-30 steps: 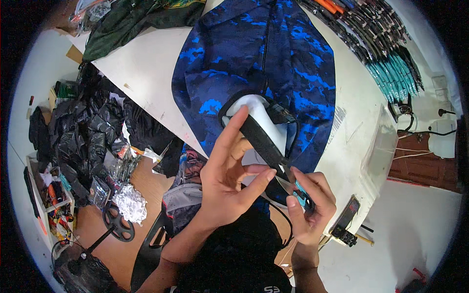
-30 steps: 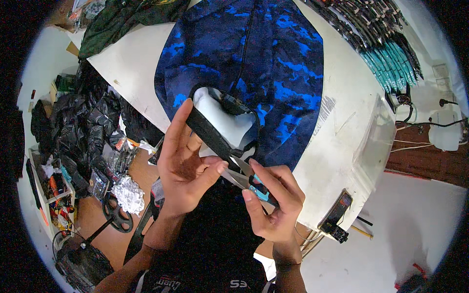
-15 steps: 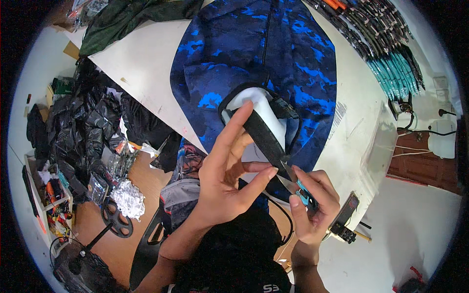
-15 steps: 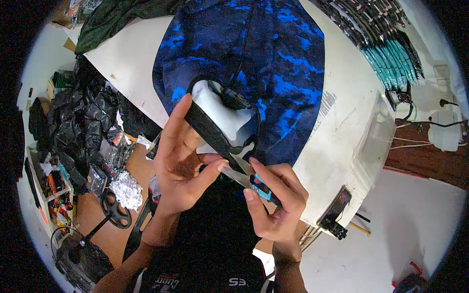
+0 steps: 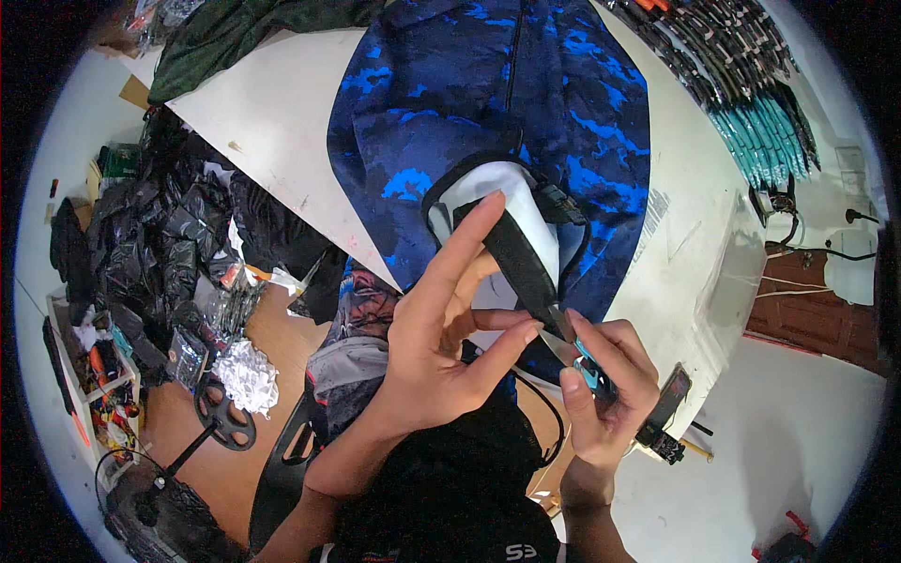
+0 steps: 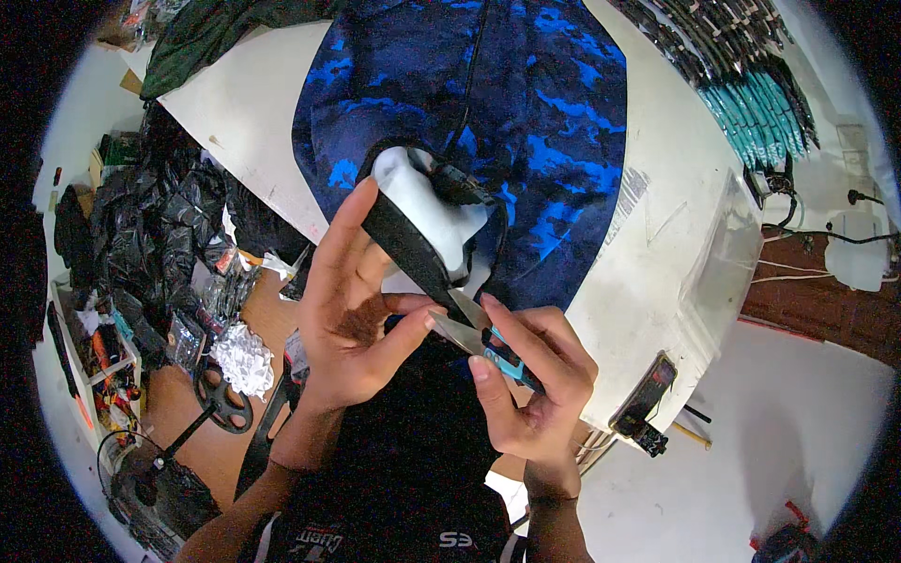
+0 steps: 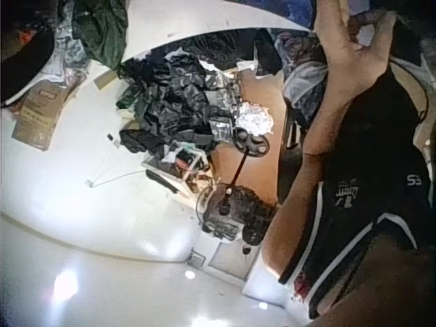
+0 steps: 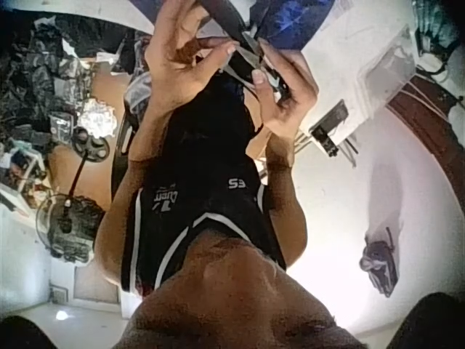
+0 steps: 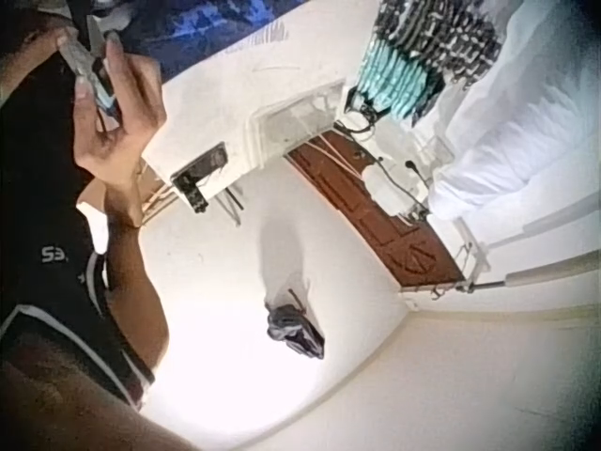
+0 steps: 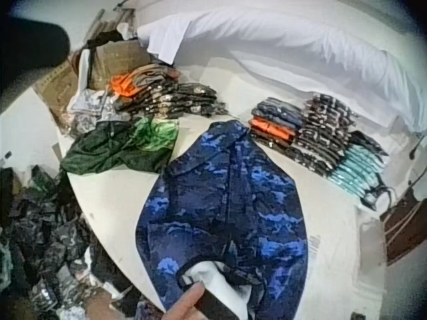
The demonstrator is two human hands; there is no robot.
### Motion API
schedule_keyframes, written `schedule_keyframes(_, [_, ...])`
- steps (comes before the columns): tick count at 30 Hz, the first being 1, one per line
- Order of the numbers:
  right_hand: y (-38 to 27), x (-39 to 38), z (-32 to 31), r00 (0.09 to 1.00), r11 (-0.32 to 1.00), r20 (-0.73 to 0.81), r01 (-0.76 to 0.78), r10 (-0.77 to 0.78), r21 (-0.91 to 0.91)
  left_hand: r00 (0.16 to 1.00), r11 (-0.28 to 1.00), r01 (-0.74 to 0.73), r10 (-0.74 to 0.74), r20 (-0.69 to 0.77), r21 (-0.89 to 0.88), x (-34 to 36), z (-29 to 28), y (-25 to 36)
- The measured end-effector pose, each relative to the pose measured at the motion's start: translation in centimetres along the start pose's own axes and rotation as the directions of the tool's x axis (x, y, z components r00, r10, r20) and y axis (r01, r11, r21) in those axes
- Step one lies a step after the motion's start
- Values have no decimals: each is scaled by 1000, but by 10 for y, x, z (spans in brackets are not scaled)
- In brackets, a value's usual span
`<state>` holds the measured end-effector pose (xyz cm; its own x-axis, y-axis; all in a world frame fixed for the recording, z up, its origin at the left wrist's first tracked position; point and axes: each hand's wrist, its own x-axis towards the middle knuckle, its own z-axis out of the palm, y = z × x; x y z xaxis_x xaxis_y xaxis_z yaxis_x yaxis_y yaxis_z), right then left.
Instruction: Using a pair of scissors to trim the edge of a blue camouflage garment laid out on a table.
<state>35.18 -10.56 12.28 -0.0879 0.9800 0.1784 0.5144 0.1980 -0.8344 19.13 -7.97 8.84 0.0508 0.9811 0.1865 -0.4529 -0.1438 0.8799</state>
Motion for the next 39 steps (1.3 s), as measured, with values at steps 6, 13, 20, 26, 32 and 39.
schedule_keyframes(6, [3,-1,0,1000,999,-6,27,-27,19,1000,1000,-12,12,0,19,0,0,2])
schedule_keyframes(13, [9,-1,3,999,998,-40,26,-23,65,1000,997,-12,11,16,74,-1,2,-2])
schedule_keyframes(20, [10,0,7,995,988,-95,36,-22,149,1000,998,-19,18,26,57,-1,8,-2])
schedule_keyframes(26, [11,1,6,995,988,-97,50,-36,147,1000,999,-18,17,8,45,-1,8,-3])
schedule_keyframes(32, [11,3,6,994,984,-96,67,-51,166,1000,999,-13,13,4,46,-2,7,-4])
schedule_keyframes(39, [12,3,6,995,987,-90,44,-30,153,1000,998,-26,26,-1,52,-3,7,-5])
